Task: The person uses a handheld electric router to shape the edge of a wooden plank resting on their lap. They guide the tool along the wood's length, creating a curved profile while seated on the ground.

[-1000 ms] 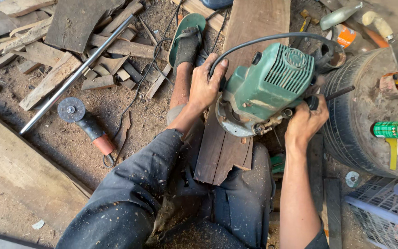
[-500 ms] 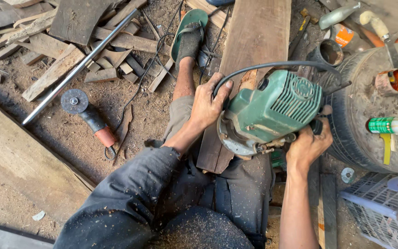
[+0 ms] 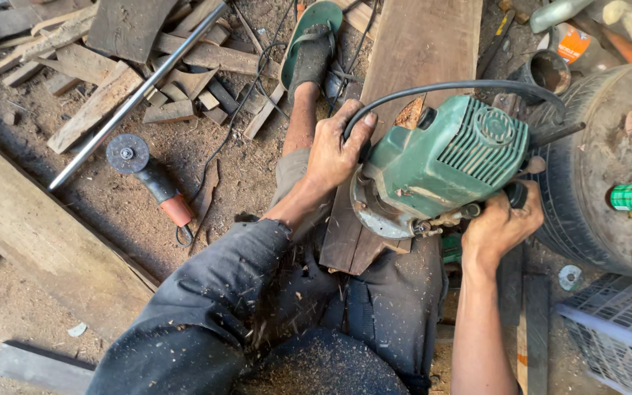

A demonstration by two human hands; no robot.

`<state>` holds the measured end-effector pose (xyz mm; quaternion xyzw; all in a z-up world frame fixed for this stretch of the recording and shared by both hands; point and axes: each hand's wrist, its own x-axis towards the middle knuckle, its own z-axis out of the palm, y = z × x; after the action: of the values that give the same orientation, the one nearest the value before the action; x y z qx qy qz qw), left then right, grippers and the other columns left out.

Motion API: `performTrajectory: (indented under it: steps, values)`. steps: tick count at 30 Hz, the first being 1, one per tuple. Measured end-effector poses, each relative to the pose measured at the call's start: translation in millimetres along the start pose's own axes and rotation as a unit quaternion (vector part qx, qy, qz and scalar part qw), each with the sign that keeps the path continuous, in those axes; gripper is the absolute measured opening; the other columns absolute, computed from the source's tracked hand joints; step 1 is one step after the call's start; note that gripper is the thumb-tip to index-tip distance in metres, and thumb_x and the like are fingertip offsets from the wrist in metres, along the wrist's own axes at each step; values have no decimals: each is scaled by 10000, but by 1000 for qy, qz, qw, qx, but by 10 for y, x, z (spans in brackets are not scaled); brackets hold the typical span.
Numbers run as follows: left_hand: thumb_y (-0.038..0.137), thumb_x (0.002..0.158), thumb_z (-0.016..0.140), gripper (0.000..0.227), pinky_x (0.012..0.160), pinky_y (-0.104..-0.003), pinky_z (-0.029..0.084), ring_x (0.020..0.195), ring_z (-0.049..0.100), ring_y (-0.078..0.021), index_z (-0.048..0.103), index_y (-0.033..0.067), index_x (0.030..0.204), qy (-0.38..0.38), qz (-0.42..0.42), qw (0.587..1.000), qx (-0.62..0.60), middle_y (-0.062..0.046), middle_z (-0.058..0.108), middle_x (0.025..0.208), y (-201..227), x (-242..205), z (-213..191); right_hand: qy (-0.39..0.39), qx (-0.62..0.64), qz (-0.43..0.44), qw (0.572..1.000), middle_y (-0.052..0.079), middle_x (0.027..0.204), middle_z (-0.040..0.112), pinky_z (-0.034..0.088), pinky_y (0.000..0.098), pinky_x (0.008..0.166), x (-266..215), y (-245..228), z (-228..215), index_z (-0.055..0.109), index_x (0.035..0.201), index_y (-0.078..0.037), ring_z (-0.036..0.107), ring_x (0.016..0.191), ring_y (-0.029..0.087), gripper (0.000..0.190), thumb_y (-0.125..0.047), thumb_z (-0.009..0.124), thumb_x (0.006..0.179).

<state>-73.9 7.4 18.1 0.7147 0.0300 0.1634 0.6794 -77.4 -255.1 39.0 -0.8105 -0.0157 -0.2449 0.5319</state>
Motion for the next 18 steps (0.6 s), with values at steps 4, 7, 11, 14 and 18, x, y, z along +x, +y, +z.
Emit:
performTrajectory:
  steps: [4,7,11,14,18]
  values:
    - [271,1051,575,270,601,-350,461,611,548,-158,582,24,942,6,23,1000,7,-87,560,653,-49,56,-4,1,20,-4,1000,96,820,606,478,361,767,67,86,64,571,882,73,548,742,194,127,-44,553,837]
    - [272,1053,572,267,623,-355,469,628,542,-163,580,26,949,6,36,999,13,-92,560,670,-89,113,8,0,14,-16,1000,90,827,597,476,363,776,87,144,76,564,889,73,547,752,196,129,-45,549,842]
    - [275,1046,571,274,621,-357,470,619,538,-163,576,23,938,9,28,1000,5,-91,566,664,-151,229,-5,5,34,3,999,84,809,563,462,365,763,187,214,192,535,864,73,516,743,199,121,-42,551,831]
    - [277,1052,569,274,629,-353,476,635,540,-159,584,24,946,14,41,999,6,-92,574,677,-218,325,18,4,22,-2,1000,91,835,580,467,373,788,251,256,240,546,877,75,524,771,206,126,-41,546,827]
    - [291,1048,573,286,614,-346,467,610,534,-151,591,25,944,22,36,999,9,-88,559,651,-321,441,1,-12,21,-18,1000,104,884,614,477,397,840,358,307,354,567,901,80,558,806,218,141,-42,548,832]
